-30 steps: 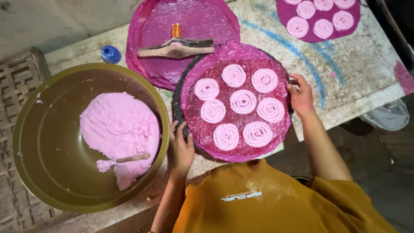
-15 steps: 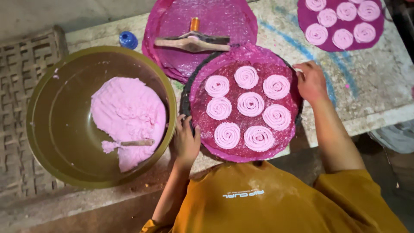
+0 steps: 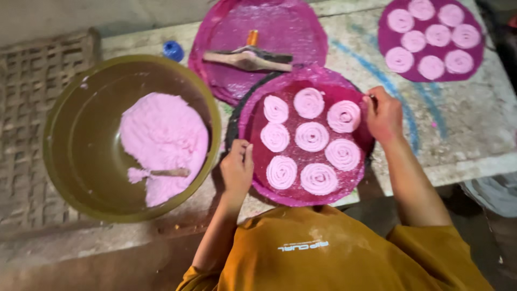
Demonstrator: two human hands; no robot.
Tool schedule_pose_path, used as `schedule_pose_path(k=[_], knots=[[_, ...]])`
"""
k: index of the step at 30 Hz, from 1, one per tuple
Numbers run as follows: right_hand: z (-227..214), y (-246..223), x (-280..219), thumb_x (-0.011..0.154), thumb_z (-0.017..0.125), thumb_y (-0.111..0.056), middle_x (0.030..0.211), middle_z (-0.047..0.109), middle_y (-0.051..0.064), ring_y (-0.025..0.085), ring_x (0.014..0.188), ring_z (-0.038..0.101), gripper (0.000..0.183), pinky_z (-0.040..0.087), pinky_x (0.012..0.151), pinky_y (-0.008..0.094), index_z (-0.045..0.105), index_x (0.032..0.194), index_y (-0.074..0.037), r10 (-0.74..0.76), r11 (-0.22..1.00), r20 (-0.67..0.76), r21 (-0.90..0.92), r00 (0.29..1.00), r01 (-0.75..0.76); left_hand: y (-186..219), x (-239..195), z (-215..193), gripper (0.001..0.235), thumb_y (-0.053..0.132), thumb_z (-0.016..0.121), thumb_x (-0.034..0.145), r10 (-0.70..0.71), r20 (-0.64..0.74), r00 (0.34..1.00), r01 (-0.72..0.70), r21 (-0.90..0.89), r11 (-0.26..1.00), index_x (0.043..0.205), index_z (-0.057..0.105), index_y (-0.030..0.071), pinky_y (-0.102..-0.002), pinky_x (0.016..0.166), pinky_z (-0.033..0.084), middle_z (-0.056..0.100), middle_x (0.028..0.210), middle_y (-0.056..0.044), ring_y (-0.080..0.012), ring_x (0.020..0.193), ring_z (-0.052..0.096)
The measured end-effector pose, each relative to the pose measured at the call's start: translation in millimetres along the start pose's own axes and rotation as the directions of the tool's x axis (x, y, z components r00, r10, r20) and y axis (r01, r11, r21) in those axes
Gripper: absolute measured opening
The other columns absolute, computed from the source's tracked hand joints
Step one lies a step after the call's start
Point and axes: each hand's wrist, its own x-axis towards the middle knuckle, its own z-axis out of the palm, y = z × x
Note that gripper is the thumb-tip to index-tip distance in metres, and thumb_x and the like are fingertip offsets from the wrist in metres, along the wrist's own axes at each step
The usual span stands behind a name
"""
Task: The person scoops pink dough from a bowl and uses a wooden press to form spiral shapes on a glittery purple mat. The formed spirals are arranged in rows on the mat as the process continues.
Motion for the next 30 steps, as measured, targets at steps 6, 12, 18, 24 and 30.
schedule_pose_path(k=[6, 12, 18, 24, 30], knots=[[-54.0, 6.8, 3.8, 0.107, 0.067, -0.001, 0.089, 0.066, 0.018, 0.029, 0.075, 0.065, 0.004, 0.049, 0.069, 0.039, 0.064, 0.105, 0.002, -0.061, 0.996, -0.165, 0.059, 0.984, 0.071, 56.8, 34.1, -0.8, 0.010, 0.013, 0.063, 0.103, -0.024, 0.116, 0.993, 0.054, -0.263, 0.963, 0.102, 0.059, 0.003, -0.024, 0.050, 0.044, 0.059, 0.064, -0.002, -0.0049, 0.055, 0.058], [-144.4, 84.1, 9.7, 0.107, 0.065, 0.005, 0.094, 0.067, 0.017, 0.029, 0.084, 0.068, 0.003, 0.050, 0.075, 0.039, 0.063, 0.108, 0.004, -0.002, 0.999, -0.285, -0.033, 0.958, -0.008, 100.3, 91.5, 76.7, 0.011, 0.017, 0.063, 0.104, 0.088, 0.314, 0.945, 0.026, -0.341, 0.940, 0.106, 0.060, 0.007, -0.025, 0.054, 0.045, 0.063, 0.068, -0.001, -0.0068, 0.061, 0.057], [-222.5, 179.4, 2.4, 0.106, 0.063, 0.008, 0.094, 0.067, 0.020, 0.036, 0.089, 0.070, 0.007, 0.053, 0.083, 0.043, 0.060, 0.102, 0.003, -0.053, 0.980, -0.373, -0.198, 0.926, -0.023, 133.1, 108.5, 241.0, 0.017, 0.031, 0.063, 0.097, 0.138, 0.486, 0.863, -0.092, -0.118, 0.989, 0.105, 0.060, 0.016, -0.043, 0.060, 0.052, 0.074, 0.075, -0.004, -0.0255, 0.072, 0.074], [-252.2, 228.3, 10.0, 0.103, 0.065, 0.002, 0.093, 0.069, 0.020, 0.040, 0.090, 0.070, 0.007, 0.054, 0.077, 0.046, 0.063, 0.097, 0.000, 0.027, 0.951, -0.408, -0.270, 0.912, -0.149, 139.8, 109.4, 388.7, 0.014, 0.029, 0.065, 0.094, 0.134, 0.570, 0.811, -0.100, -0.090, 0.991, 0.100, 0.060, 0.017, -0.047, 0.065, 0.053, 0.073, 0.072, -0.006, -0.0293, 0.073, 0.073], [-266.6, 242.8, 22.0, 0.100, 0.071, -0.003, 0.107, 0.068, 0.025, 0.046, 0.099, 0.064, 0.017, 0.050, 0.081, 0.053, 0.064, 0.115, 0.000, 0.159, 0.866, -0.450, -0.363, 0.879, -0.343, 146.1, 131.6, 466.3, 0.026, 0.029, 0.069, 0.094, -0.048, 0.579, 0.814, -0.018, 0.108, 0.994, 0.117, 0.061, 0.020, -0.049, 0.078, 0.052, 0.071, 0.101, -0.018, -0.0383, 0.094, 0.067]])
